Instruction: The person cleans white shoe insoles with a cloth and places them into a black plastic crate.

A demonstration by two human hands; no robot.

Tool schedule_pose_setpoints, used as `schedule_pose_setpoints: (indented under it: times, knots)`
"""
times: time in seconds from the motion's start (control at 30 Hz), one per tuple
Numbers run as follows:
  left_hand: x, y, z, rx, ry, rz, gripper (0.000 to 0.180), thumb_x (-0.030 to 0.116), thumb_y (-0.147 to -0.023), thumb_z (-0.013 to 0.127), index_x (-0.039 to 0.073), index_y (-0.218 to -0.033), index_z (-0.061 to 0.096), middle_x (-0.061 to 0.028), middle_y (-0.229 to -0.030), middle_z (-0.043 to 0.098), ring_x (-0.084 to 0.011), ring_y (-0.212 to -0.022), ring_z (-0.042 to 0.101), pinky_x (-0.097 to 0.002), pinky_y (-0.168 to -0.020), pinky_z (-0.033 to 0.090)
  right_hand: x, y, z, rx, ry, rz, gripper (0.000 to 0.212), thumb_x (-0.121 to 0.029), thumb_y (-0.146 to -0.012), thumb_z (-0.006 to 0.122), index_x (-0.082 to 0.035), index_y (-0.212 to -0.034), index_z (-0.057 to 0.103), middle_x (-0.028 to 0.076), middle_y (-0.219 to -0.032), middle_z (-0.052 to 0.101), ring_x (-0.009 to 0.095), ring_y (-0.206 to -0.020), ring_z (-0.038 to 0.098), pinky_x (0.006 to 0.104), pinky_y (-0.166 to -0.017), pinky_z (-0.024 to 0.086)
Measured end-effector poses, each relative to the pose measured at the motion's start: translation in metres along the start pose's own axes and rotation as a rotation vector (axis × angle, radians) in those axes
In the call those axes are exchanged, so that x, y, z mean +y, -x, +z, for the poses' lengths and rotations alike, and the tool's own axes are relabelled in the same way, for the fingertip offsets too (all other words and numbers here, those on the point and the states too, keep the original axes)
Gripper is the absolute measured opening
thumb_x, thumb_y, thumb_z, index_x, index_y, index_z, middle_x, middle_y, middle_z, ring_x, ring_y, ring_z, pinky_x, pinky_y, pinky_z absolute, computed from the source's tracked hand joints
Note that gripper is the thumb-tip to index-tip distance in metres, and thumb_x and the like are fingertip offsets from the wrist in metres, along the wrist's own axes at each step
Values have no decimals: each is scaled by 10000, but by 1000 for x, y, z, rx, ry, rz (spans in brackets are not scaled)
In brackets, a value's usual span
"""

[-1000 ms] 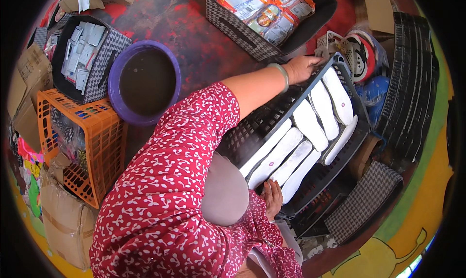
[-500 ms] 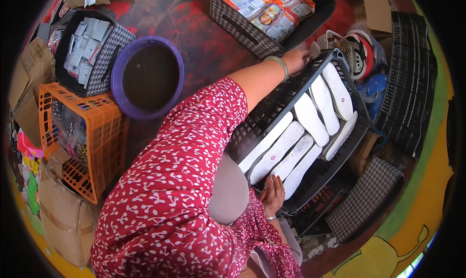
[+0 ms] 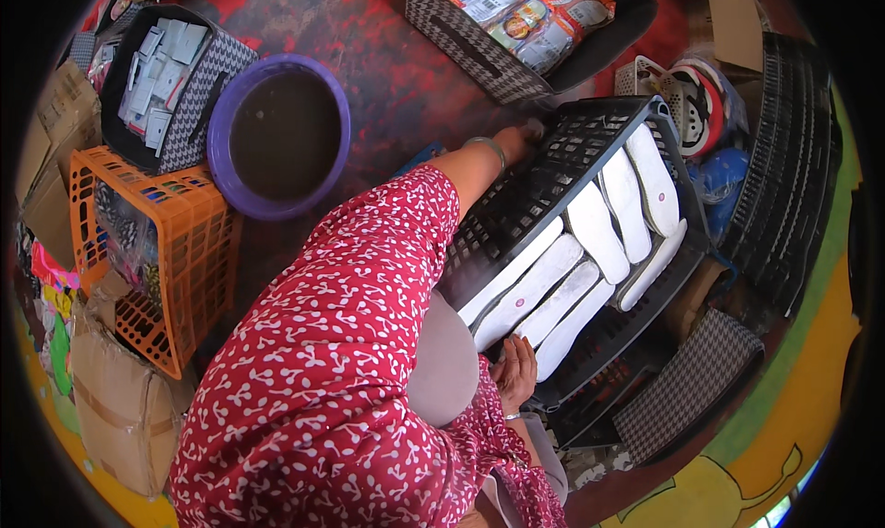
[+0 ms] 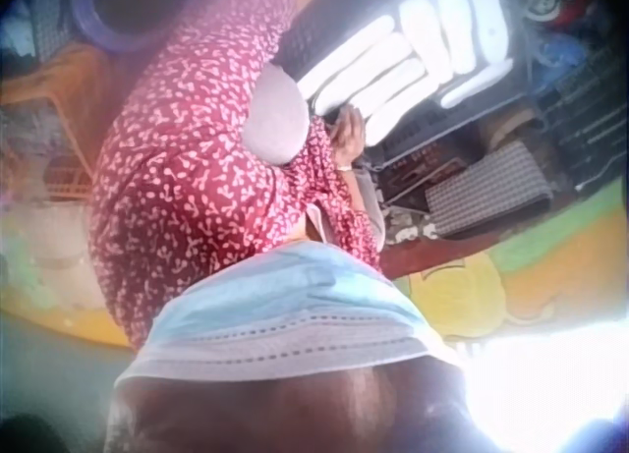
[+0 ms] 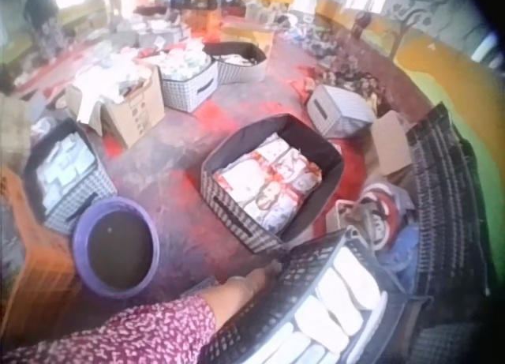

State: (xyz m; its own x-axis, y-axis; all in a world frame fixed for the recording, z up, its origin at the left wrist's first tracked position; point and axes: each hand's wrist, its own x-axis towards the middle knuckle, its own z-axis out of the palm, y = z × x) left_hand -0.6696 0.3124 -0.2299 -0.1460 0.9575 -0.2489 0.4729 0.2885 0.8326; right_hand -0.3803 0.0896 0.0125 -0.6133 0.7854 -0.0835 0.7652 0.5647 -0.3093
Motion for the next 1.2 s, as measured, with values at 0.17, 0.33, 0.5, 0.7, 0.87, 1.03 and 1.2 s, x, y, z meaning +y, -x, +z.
schedule_pose_setpoints:
  times: [0.17,0.33,0.5,0.7,0.87,1.03,1.2]
  knots:
    - [-24,-50,30,214,1058,-225,391,153,-823,533,82,-1206,558,-207,-1122,585,-276,-1026,576,-344,-846,456,11,-6,16,3,-24,-75,335,0,-727,558,-39,-1056,609,133,-1108,595,353,-1045,561,406,-879,465]
    - [19,-33,1,54,551,-104,400,78,-821,490,76,-1216,550,-209,-1089,602,-282,-992,584,-332,-850,444,-2,-2,15,28,-2,-29,347,32,-729,548,-49,-1063,604,131,-1094,601,343,-1040,565,398,-870,476]
    - [48,-19,-30,62,479,56,455,16,-794,458,94,-1234,544,-189,-1102,606,-263,-1002,585,-314,-883,423,-5,-6,4,12,-8,-6,298,6,-754,546,-40,-1041,614,138,-1091,600,347,-1030,570,392,-867,476]
    - [29,-31,-26,38,451,-95,566,-45,-725,448,141,-1253,534,-166,-1116,603,-237,-1013,581,-310,-888,418,-10,-2,1,-11,-39,-24,291,-25,-767,537,-34,-1049,611,144,-1097,593,351,-1026,569,399,-867,474]
    - [44,-40,-38,-164,421,-83,686,-74,-664,428,190,-1294,487,-160,-1088,607,-242,-974,595,-321,-848,442,-11,-4,1,22,-10,-39,291,-38,-761,544,-38,-1044,611,136,-1097,594,340,-1026,571,392,-866,476]
    - [33,-35,-45,-176,232,-37,706,-67,-642,438,188,-1299,486,-158,-1088,609,-255,-963,600,-327,-837,451,-4,1,10,-14,-4,-38,303,-32,-739,550,-45,-1034,614,112,-1093,599,309,-1029,575,368,-867,475]
    - [17,-27,-26,-78,282,81,681,-52,-643,448,151,-1291,495,-172,-1136,595,-280,-1072,561,-327,-915,413,9,5,8,3,-18,-52,311,-20,-724,556,-48,-1027,618,111,-1084,603,304,-1027,576,362,-862,477]
